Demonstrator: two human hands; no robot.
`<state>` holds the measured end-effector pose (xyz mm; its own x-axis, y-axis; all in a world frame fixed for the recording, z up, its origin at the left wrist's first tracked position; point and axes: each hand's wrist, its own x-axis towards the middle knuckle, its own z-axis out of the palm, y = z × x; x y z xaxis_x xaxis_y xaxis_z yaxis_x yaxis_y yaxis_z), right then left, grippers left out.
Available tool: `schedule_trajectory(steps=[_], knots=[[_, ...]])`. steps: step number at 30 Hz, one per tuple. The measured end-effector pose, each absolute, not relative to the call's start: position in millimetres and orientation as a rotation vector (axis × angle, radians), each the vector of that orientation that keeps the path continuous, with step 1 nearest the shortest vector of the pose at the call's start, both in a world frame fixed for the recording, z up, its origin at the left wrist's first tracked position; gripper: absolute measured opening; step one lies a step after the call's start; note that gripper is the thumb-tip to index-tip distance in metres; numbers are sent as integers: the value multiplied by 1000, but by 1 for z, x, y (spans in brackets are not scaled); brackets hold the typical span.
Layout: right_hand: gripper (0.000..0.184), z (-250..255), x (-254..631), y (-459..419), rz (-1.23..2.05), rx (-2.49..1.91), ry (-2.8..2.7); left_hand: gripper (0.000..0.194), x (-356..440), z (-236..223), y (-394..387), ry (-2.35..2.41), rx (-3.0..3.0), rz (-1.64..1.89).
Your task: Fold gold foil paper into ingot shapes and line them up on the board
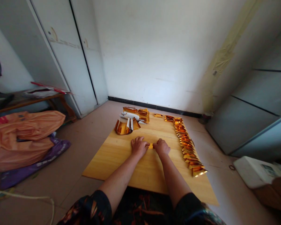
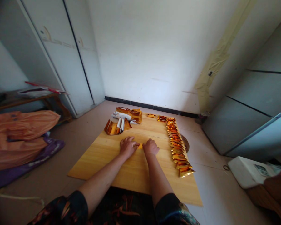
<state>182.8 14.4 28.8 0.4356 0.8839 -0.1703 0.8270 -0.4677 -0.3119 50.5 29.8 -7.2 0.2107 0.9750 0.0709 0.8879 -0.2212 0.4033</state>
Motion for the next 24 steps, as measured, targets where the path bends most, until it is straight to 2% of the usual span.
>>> schedule_trajectory(steps=[8, 18, 24], knots=[[21, 21, 203, 19, 616, -2391, -1493, 20, 51, -6, 27, 1790, 2196, 441], [27, 13, 214, 23, 639, -2311, -1537, 19, 52, -6, 25, 1808, 2187, 451], [23, 19, 205, 25, 661, -2383, -1478, 20, 53, -6, 25, 1792, 2199, 441]])
